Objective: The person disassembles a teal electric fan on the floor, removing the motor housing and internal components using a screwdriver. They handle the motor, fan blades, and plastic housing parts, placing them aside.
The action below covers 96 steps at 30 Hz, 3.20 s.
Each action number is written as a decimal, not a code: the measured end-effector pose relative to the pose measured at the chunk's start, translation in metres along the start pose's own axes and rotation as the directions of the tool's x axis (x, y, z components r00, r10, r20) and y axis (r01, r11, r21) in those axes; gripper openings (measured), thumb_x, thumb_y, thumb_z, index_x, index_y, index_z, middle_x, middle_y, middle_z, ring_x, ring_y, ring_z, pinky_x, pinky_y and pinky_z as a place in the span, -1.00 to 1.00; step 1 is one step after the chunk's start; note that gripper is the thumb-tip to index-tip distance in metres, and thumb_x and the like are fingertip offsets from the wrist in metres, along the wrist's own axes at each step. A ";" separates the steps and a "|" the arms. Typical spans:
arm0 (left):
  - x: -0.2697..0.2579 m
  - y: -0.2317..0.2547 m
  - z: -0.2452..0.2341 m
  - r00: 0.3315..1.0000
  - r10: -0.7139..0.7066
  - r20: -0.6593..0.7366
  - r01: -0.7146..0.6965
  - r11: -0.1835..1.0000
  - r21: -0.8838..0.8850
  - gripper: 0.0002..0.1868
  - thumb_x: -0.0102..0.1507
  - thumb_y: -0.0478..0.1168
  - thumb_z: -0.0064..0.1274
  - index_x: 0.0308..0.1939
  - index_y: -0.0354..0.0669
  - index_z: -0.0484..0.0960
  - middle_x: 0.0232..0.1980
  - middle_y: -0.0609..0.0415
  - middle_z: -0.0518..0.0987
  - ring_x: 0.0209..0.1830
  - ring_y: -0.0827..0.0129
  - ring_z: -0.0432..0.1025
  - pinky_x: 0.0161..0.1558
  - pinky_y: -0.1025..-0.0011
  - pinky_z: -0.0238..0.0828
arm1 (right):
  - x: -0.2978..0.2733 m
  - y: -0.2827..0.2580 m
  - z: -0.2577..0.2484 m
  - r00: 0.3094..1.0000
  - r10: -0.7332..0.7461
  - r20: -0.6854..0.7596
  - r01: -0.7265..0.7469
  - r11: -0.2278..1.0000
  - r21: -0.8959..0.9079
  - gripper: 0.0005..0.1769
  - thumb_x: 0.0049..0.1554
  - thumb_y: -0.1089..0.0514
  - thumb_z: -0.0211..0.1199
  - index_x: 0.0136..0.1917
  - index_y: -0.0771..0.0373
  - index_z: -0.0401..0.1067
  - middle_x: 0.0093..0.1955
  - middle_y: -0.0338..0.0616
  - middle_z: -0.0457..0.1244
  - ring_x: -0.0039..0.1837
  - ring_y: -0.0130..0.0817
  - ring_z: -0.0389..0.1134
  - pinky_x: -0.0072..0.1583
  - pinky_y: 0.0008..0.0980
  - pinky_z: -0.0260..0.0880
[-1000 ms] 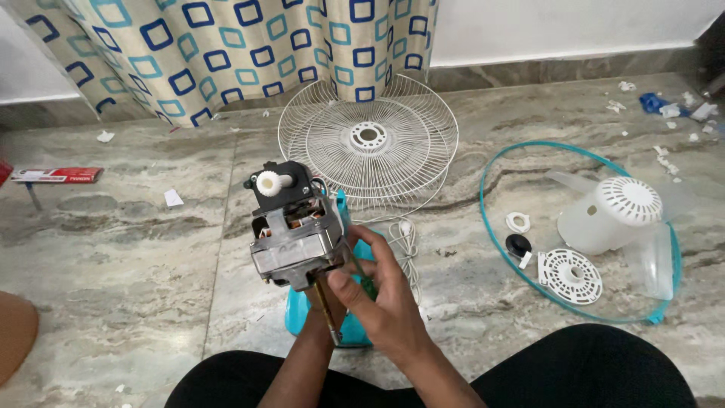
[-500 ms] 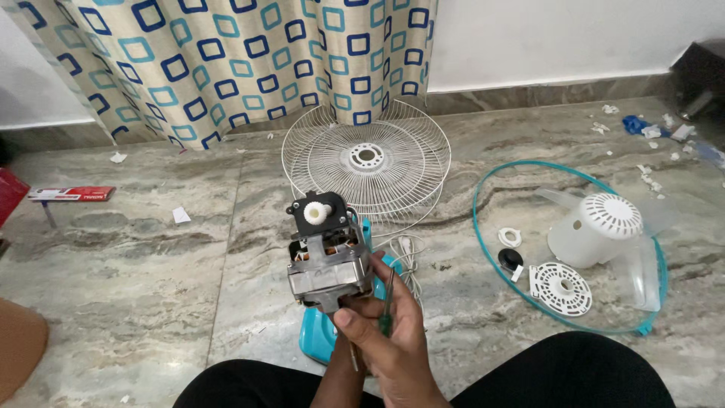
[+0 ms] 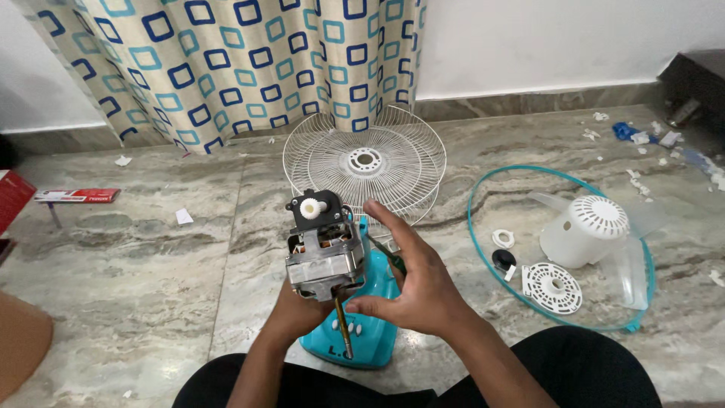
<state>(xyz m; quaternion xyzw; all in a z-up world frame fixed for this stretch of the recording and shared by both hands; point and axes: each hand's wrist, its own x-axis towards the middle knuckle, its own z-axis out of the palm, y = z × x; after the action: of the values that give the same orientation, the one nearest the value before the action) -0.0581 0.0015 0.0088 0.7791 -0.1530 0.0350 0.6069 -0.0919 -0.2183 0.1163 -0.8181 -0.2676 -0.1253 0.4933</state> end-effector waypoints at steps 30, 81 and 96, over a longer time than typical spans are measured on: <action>0.027 0.032 -0.033 0.967 0.253 0.026 -0.240 0.941 -0.237 0.76 -0.29 0.50 0.47 0.67 -0.29 -0.22 0.54 -0.13 0.33 0.52 0.18 0.29 0.46 0.26 0.23 | 0.009 0.045 0.020 0.990 0.129 -0.058 -0.126 0.991 0.048 0.32 -0.34 -0.17 0.69 0.58 0.14 0.15 0.57 0.01 0.16 0.59 -0.11 0.15 0.48 -0.14 0.18; 0.068 -0.001 -0.018 0.994 0.005 0.113 0.037 0.931 -0.363 -0.18 0.22 0.22 0.23 0.37 -0.20 0.37 0.08 -0.01 0.57 0.12 0.34 0.46 0.15 0.32 0.44 | 0.016 0.076 0.028 0.907 0.388 -0.164 -0.342 0.905 0.254 -0.34 0.01 0.25 0.40 0.39 0.21 0.41 0.33 -0.26 0.39 -0.04 -0.68 0.26 -0.12 -0.62 0.25; 0.053 -0.011 0.011 0.999 0.003 -0.053 -0.018 0.955 -0.295 -0.43 0.22 -0.38 0.13 0.33 -0.20 0.44 -0.08 0.19 0.53 -0.18 0.58 0.38 -0.15 0.51 0.37 | 0.009 0.082 0.039 0.901 0.399 -0.171 -0.350 0.900 0.260 -0.49 0.07 0.17 0.41 0.29 0.28 0.48 0.18 -0.23 0.44 -0.13 -0.69 0.28 -0.10 -0.60 0.32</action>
<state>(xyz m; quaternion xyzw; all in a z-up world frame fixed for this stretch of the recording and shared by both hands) -0.0061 -0.0171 0.0087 0.6777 -0.1448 0.0352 0.7201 -0.0408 -0.2118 0.0408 -0.7749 -0.0605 -0.0864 0.6232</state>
